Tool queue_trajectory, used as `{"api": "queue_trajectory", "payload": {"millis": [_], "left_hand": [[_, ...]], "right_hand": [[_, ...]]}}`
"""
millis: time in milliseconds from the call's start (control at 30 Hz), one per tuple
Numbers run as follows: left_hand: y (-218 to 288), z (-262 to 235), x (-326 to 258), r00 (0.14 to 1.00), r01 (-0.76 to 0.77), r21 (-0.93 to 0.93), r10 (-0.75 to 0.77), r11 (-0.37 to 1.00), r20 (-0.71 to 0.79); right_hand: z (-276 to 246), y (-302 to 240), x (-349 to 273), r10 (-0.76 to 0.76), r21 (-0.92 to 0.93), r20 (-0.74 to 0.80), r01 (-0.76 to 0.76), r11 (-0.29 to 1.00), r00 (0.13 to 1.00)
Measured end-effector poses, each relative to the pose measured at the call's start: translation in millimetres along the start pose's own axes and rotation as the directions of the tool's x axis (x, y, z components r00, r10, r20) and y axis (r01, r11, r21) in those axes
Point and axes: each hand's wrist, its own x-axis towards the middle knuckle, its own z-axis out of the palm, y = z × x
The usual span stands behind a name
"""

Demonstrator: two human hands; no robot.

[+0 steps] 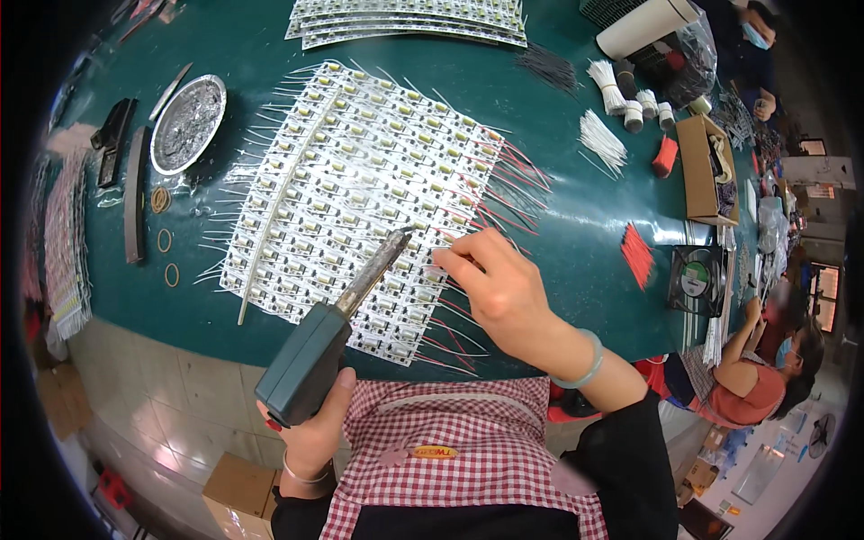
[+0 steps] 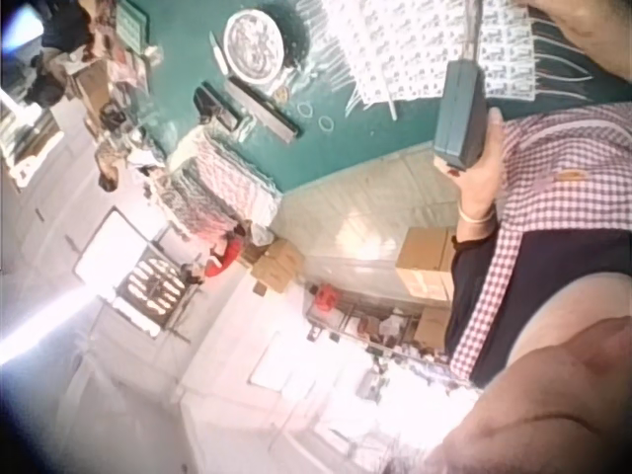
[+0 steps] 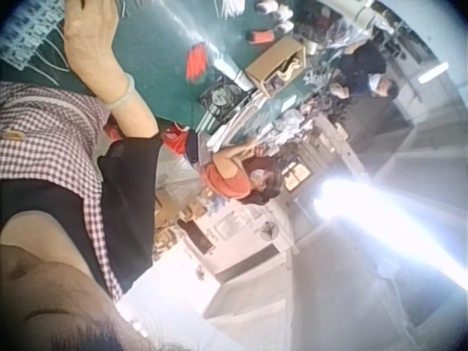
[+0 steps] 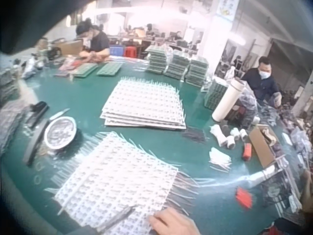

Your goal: The person uses a soldering iron to attach red and white wires to a grid of LED modules on a green workbench. They repeatedly pick wires from piles, position them on the board, and apply solder to secure the connections.

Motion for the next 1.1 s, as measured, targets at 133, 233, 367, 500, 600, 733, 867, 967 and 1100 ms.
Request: {"api": "queue_trajectory", "payload": {"millis": [133,233,367,500,600,733,867,967,1100], "left_hand": [[-3,-1,2,0.999,0.034,0.023,-0.034,0.999,0.011],[-5,1,2,1.000,-0.003,0.008,0.003,1.000,-0.006],[0,1,2,0.999,0.021,-0.004,-0.021,1.000,-0.026],[3,1,2,0.999,-0.013,-0.013,0.012,1.000,-0.042],[-1,0,0,0.998,-0.013,-0.003,0.013,1.000,-0.060],[-2,1,0,0.999,-0.004,-0.010,0.003,1.000,-0.051],[3,3,-1,0.999,0.021,-0.045,-0.022,0.999,-0.041],[4,2,-2,1.000,0.008,-0.007,-0.008,1.000,-0.007],[-1,2,-3,0.999,-0.027,0.027,0.026,0.999,0.039]], "right_hand": [[17,1,-3,-0.046,-0.086,-0.042,0.042,0.995,0.998],[22,2,-6,-0.065,-0.123,-0.027,0.062,0.990,0.997],[21,0,-6,-0.071,-0.169,-0.001,0.070,0.983,0.997],[20,-1,-6,-0.051,-0.168,-0.006,0.050,0.984,0.999],[18,-3,-8,-0.026,-0.164,-0.058,0.016,0.986,0.998],[19,-7,-7,0.043,-0.123,-0.156,-0.062,0.991,0.987],[24,-7,-7,0.049,-0.105,-0.166,-0.067,0.992,0.985],[24,-9,-6,0.061,-0.094,-0.163,-0.077,0.993,0.985],[27,-9,-8,0.083,-0.077,-0.179,-0.098,0.992,0.980]]}}
